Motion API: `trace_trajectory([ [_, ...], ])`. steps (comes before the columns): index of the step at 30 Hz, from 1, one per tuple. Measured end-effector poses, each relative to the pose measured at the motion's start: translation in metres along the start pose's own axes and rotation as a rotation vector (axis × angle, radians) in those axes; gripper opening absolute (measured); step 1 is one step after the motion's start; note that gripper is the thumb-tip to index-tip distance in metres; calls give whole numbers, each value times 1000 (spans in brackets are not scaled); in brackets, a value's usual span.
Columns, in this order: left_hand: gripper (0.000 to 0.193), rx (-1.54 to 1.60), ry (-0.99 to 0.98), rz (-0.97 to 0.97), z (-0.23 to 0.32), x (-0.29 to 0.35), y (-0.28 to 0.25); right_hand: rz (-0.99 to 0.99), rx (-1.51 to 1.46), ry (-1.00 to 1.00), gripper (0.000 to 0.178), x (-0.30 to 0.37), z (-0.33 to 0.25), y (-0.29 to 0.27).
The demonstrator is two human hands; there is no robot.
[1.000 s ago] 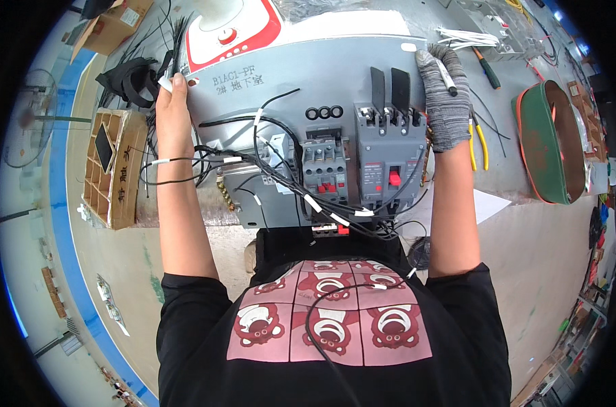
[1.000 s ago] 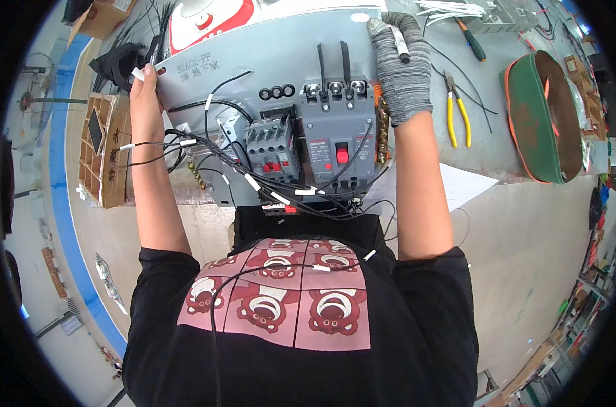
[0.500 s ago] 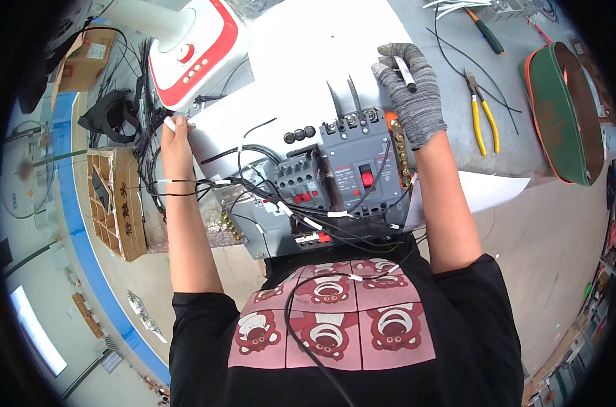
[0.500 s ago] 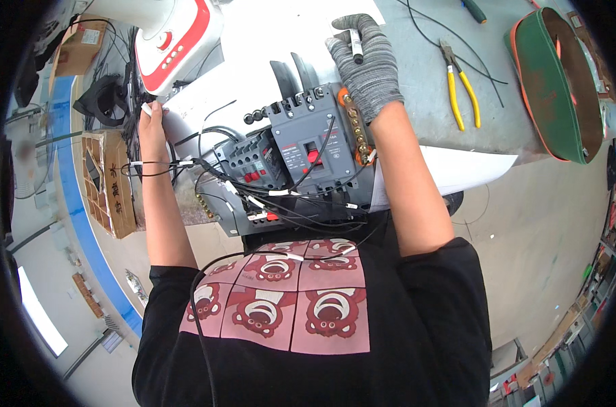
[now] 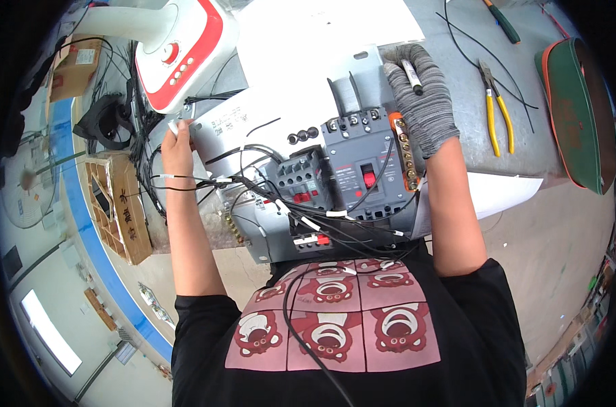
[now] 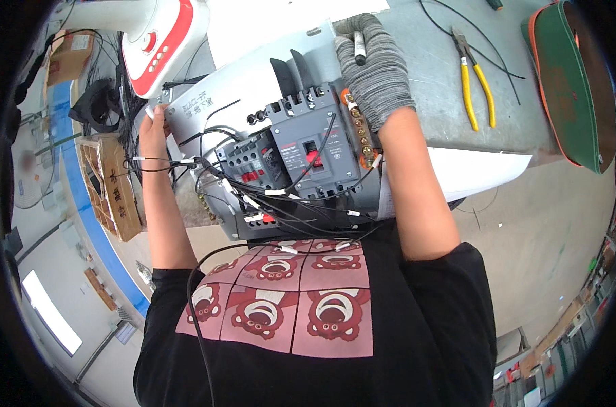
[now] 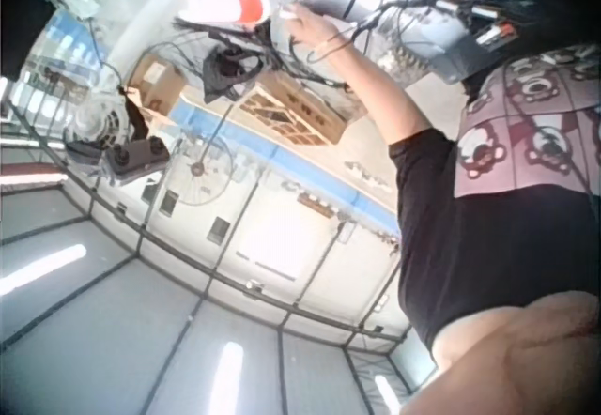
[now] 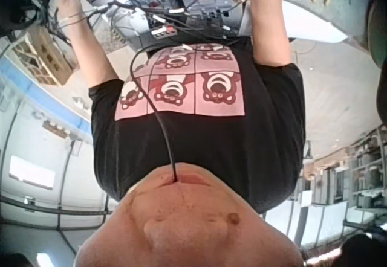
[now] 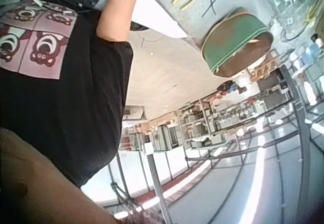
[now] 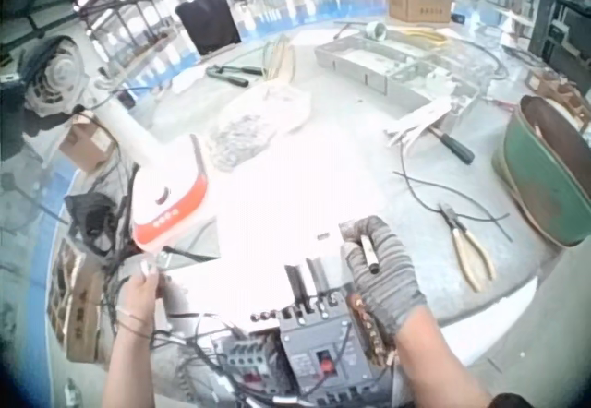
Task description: The person labels wires with a marker, then uses pliers to strip and insert wires into terminal blocks on an electrical panel. They lift the panel to inspect the underside and continue connecting wires.
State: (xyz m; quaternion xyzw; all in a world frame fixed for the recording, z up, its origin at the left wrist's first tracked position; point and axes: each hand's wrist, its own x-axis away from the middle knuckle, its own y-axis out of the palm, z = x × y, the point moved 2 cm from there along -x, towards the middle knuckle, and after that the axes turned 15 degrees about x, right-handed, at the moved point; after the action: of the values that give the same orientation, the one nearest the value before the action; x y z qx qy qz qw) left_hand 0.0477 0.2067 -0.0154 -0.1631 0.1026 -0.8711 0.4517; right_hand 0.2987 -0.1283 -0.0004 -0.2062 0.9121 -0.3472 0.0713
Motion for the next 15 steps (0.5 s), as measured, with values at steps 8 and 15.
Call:
trace_trajectory([
  [8, 39, 77, -94, -1, 9, 8, 7, 61, -45, -25, 19, 3, 8, 2],
  [15, 40, 118, 122, 212, 59, 40, -15, 176, -429, -276, 42, 14, -31, -51],
])
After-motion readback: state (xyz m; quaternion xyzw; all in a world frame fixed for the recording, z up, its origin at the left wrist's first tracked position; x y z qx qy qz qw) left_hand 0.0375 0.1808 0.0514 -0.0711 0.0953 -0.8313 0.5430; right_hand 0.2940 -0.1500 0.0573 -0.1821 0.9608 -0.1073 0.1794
